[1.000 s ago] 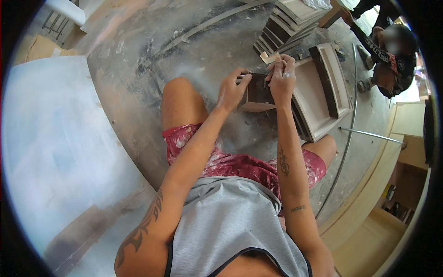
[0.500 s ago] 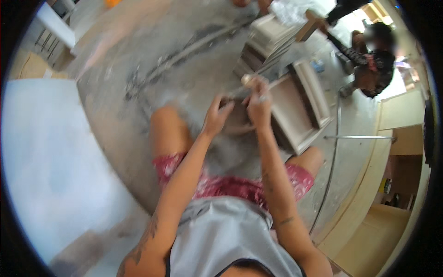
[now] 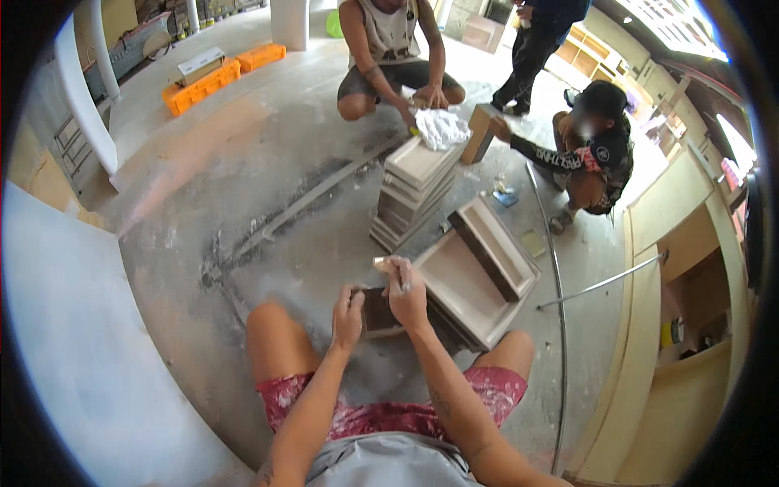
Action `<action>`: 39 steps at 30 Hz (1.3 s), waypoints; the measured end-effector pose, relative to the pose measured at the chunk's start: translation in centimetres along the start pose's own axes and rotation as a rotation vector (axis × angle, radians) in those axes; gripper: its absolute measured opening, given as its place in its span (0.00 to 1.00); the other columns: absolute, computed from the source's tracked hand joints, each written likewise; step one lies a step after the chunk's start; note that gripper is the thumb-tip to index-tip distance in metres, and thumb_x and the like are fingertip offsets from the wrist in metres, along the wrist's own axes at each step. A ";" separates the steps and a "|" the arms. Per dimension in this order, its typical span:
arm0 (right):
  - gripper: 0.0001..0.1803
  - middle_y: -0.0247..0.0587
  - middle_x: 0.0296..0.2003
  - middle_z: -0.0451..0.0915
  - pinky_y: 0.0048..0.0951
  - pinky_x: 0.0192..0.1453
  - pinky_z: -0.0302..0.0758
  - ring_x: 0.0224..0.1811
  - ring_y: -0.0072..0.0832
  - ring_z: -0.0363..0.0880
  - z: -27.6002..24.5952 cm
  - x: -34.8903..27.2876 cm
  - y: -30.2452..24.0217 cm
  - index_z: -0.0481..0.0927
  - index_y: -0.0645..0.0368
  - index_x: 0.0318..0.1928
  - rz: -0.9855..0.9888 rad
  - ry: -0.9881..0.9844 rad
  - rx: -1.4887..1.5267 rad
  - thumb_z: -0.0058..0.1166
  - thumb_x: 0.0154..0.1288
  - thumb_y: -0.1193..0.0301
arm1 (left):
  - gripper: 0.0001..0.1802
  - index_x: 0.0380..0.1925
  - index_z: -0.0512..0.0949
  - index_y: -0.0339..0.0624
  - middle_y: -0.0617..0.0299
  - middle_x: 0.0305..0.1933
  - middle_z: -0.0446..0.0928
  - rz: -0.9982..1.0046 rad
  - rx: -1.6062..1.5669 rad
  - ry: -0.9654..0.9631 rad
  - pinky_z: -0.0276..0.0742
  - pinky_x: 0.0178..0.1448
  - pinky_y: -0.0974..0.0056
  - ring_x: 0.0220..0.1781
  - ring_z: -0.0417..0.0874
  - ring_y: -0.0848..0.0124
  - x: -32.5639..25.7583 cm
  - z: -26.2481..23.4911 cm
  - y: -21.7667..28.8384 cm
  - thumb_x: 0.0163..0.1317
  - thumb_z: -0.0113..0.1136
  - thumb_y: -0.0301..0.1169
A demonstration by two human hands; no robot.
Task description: The person handles sandpaper sheets, sits down, and applies edge banding strips onto small wooden boxes, pressing and smoothing the edges by hand.
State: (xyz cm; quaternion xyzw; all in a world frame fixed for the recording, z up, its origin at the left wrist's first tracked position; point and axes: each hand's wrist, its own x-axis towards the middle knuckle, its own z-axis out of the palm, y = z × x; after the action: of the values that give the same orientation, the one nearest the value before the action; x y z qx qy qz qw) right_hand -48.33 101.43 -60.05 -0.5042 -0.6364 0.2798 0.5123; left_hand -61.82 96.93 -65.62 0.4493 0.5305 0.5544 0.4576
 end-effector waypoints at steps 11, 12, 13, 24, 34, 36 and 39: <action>0.07 0.44 0.33 0.83 0.28 0.27 0.75 0.21 0.24 0.77 0.3 -0.1 -0.3 0.77 0.63 0.50 0.003 -0.011 -0.054 0.50 0.75 0.77 | 0.10 0.40 0.75 0.40 0.63 0.38 0.72 -0.197 -0.282 0.118 0.69 0.49 0.67 0.41 0.71 0.72 -0.1 1.8 0.5 0.62 0.45 0.26; 0.07 0.44 0.32 0.83 0.28 0.27 0.75 0.21 0.24 0.77 0.2 -0.2 -0.4 0.77 0.63 0.50 0.001 -0.011 -0.067 0.50 0.76 0.76 | 0.10 0.40 0.75 0.40 0.63 0.38 0.72 -0.219 -0.326 0.122 0.69 0.48 0.67 0.40 0.70 0.72 -0.1 1.8 0.7 0.62 0.45 0.26; 0.07 0.44 0.31 0.83 0.29 0.27 0.75 0.21 0.24 0.77 0.4 -0.4 -0.4 0.77 0.63 0.50 0.002 -0.011 -0.079 0.50 0.76 0.76 | 0.10 0.40 0.75 0.40 0.63 0.38 0.72 -0.221 -0.323 0.125 0.69 0.48 0.67 0.40 0.70 0.72 0.0 1.8 0.7 0.62 0.45 0.26; 0.08 0.42 0.31 0.82 0.28 0.28 0.75 0.21 0.23 0.77 1.1 -0.7 1.7 0.77 0.61 0.51 -0.043 -0.001 -0.085 0.48 0.75 0.79 | 0.13 0.44 0.76 0.40 0.66 0.39 0.71 -0.208 -0.261 0.160 0.66 0.49 0.68 0.40 0.68 0.74 -1.3 2.0 1.6 0.62 0.44 0.27; 0.09 0.41 0.35 0.84 0.26 0.30 0.75 0.24 0.22 0.77 -0.1 -0.3 -0.9 0.78 0.63 0.51 0.066 -0.030 -0.002 0.48 0.73 0.81 | 0.19 0.51 0.77 0.40 0.61 0.51 0.75 -0.204 -0.572 0.000 0.67 0.60 0.70 0.52 0.73 0.73 -1.4 0.9 1.4 0.61 0.45 0.28; 0.09 0.42 0.34 0.84 0.26 0.30 0.75 0.24 0.22 0.77 0.1 -0.2 -1.1 0.78 0.63 0.50 0.057 -0.037 -0.012 0.49 0.73 0.80 | 0.17 0.49 0.77 0.40 0.61 0.48 0.76 -0.262 -0.564 0.012 0.68 0.60 0.69 0.50 0.75 0.73 -0.5 0.6 1.3 0.63 0.46 0.29; 0.08 0.45 0.33 0.84 0.32 0.31 0.76 0.23 0.32 0.81 0.1 -0.2 -0.8 0.78 0.59 0.50 0.018 -0.015 -0.034 0.52 0.74 0.76 | 0.13 0.46 0.77 0.40 0.64 0.42 0.76 -0.312 -0.443 0.055 0.70 0.55 0.69 0.45 0.75 0.74 -0.1 1.0 2.3 0.65 0.48 0.29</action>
State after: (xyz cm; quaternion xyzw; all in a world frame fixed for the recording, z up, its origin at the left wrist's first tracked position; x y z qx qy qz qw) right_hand -48.68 100.99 -59.41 -0.5164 -0.6403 0.2774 0.4964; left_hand -60.93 96.98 -63.28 0.2359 0.4713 0.5917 0.6100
